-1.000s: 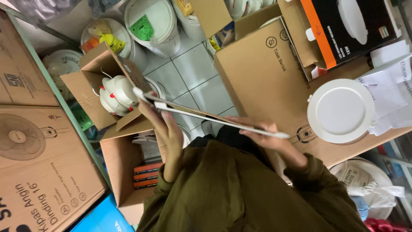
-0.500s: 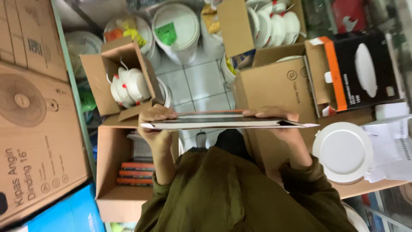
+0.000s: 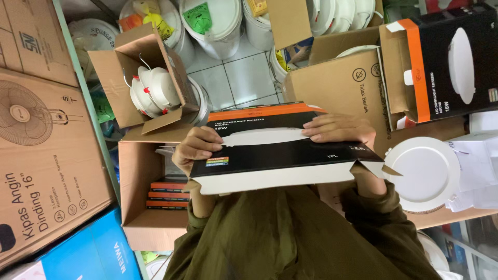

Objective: The person handles and arranges boxes containing LED downlight units and other hardware items within a cardboard box. They pick up individual light fixtures and packaging boxes to reorder them.

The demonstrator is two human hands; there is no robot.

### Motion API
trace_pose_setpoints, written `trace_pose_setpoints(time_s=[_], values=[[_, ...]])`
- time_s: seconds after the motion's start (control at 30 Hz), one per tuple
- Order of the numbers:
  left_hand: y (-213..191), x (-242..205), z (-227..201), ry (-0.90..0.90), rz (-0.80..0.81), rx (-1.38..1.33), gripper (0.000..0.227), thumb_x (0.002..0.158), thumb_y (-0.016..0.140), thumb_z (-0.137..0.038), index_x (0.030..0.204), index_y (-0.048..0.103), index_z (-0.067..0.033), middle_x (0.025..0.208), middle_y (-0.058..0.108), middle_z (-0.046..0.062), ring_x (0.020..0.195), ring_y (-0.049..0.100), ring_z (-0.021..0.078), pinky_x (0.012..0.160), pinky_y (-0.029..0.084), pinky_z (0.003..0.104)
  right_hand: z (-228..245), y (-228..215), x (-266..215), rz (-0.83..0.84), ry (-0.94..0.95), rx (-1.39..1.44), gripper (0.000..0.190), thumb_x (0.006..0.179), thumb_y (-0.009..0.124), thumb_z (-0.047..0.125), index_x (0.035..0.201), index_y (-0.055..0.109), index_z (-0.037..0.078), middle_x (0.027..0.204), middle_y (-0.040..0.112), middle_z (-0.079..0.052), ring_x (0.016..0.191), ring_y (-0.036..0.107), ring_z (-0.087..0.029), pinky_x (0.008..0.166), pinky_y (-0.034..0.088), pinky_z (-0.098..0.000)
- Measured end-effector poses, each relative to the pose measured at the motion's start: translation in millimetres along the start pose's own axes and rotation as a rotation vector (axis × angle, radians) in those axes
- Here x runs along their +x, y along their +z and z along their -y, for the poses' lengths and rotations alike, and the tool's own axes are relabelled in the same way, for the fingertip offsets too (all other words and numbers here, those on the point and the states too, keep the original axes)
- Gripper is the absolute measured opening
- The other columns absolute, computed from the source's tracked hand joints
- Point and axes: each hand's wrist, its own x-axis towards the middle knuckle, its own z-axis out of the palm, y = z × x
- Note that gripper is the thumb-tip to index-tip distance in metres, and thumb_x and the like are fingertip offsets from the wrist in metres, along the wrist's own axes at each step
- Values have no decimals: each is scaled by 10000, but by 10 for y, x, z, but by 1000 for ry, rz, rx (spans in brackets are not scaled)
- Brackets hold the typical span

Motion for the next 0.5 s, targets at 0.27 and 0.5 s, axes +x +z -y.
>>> trace_pose_setpoints(time_s=[0.27,0.5], values=[[79,7,-168,-106,-32,420,349,964,724,-406,1156,548,-174,1056,723,142,1044,691,306,1083,459,512,-88,-227,31,275,24,27,526,1123,357,397,1306,632,-11,1398,633,-263,1391,556,-475,1268,333,-617],[515,167,-302,-25,0,516,905,814,777,-712,1369,426,-90,1204,614,195,1167,616,333,1129,440,573,-304,268,-76,-253,-38,41,563,1052,511,537,1369,534,72,1340,598,-294,1326,599,-401,1236,352,-591]])
